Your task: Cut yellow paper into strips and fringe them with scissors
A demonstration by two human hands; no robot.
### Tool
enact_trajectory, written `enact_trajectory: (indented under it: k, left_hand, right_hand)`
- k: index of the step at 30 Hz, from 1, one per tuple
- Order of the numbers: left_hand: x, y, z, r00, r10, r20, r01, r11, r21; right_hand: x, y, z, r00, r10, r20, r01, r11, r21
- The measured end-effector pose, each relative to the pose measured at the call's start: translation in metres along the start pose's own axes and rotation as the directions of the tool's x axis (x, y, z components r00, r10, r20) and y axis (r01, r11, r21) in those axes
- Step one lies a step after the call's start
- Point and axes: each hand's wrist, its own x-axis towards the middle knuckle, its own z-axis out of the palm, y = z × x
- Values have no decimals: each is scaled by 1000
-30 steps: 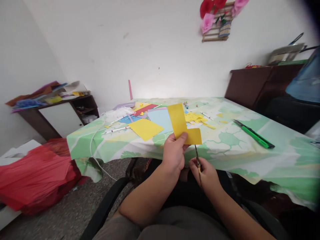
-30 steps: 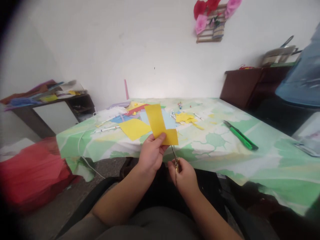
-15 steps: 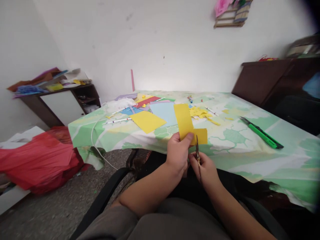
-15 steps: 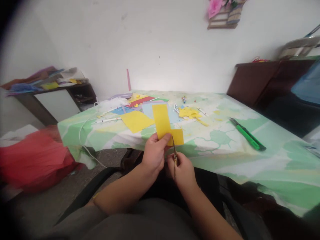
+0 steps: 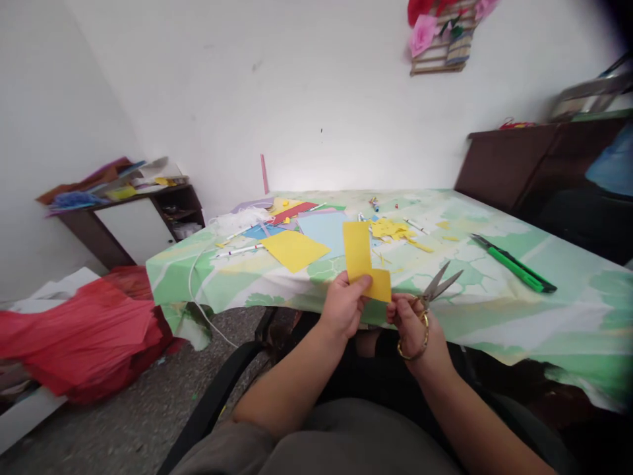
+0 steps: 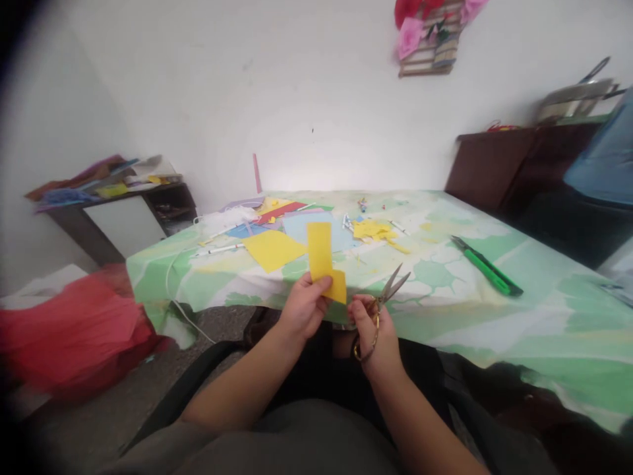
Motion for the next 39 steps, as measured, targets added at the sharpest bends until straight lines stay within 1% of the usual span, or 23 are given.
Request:
enact_trajectory:
  k: [2, 4, 8, 10, 12, 15, 19, 22, 25, 30, 33, 39]
  left_hand:
    - [-7, -10, -2, 996, -58, 66, 55, 997, 49]
    - [-12, -16, -1, 992, -71, 101, 59, 991, 118]
    - [-14, -17, 1, 998, -13, 63, -4, 966, 258]
    - [-12, -15, 0, 999, 4, 38, -14, 963, 271]
    - [-11, -15, -3, 1000, -8, 28, 0, 963, 271]
    - [-11, -16, -6, 998, -39, 41, 26, 961, 275]
    - [-14, -17, -5, 998, -47, 52, 31, 961, 276]
    - [-16, -15, -2, 996, -59, 64, 38, 955, 294]
    - [-18, -13, -2, 997, -45, 67, 19, 935, 354]
    - [-18, -12, -7, 994, -20, 105, -30, 892, 451]
    - [-18, -14, -8, 993, -19, 112, -37, 879, 476]
    - [-19, -19, -9, 998, -1, 55, -24, 896, 443]
  right_hand:
    - [0, -4, -3, 1000, 2, -6, -1, 999, 51]
    - [1, -6, -6, 1000, 19, -4, -18, 997, 76]
    - [3, -6, -9, 999, 39, 27, -42, 990, 138]
    - [3, -7, -6, 998, 40, 56, -50, 980, 193]
    - [3, -11, -3, 995, 44, 86, -64, 967, 248]
    - [3, -15, 0, 992, 54, 117, -88, 946, 311]
    - [5, -15, -4, 986, 67, 153, -117, 931, 347]
    - [6, -14, -6, 979, 74, 192, -138, 929, 344]
    - [5, -13, -7, 973, 81, 218, -150, 935, 322]
    - [4, -4, -6, 977, 57, 207, -113, 956, 272]
    - [6, 0, -7, 978, 43, 206, -91, 969, 230]
    - [3, 2, -9, 986, 37, 164, -63, 986, 155]
